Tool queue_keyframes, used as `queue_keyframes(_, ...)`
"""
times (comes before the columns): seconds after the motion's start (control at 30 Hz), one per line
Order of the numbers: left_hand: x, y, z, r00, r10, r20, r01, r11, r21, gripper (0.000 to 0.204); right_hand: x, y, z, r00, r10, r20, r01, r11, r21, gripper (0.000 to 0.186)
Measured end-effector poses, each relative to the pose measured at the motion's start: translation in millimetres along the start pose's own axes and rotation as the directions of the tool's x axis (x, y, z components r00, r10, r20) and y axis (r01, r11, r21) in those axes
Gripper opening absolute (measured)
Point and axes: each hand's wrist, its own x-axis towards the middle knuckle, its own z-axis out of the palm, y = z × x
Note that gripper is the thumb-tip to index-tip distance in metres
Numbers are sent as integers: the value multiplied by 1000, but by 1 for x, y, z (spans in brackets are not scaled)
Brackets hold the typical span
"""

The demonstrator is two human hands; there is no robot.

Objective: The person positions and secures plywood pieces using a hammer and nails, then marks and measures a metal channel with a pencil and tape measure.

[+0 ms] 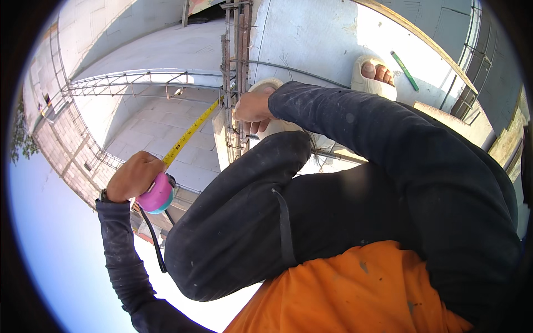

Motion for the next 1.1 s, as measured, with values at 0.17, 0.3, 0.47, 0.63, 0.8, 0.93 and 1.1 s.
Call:
queue_keyframes(0.17, -12, -9, 26, 999, 27, -47, -26, 1000, 9, 14, 14, -19, 18, 975, -206, -89, 168, 934, -314, 25)
queue_keyframes(0.3, 5, -10, 11, 993, 99, -60, -93, 991, 95, 13, 44, 15, -40, 834, -551, 6, 538, 813, -223, 4)
queue_keyframes(0.47, -22, -14, 46, 997, 54, -61, -52, 998, 33, 13, 31, -38, -13, 939, -344, -32, 265, 777, -572, 13)
queue_keyframes(0.63, 2, 0, 23, 995, 79, -62, -71, 990, 119, 14, 138, 70, -100, 280, -921, 272, 916, 341, 210, 13)
queue_keyframes(0.8, -7, 0, 36, 997, 58, -60, -53, 995, 86, 14, 143, 60, -92, 351, -842, 411, 881, 445, 160, 18)
queue_keyframes(0.93, -7, 0, 37, 995, 71, -77, -65, 995, 82, 14, 119, 50, -84, 153, -925, 347, 899, 276, 341, 17)
queue_keyframes(1.1, -5, 1, 33, 990, 102, -95, -94, 992, 88, 14, 115, 38, -79, -83, -956, 283, 830, 90, 550, 25)
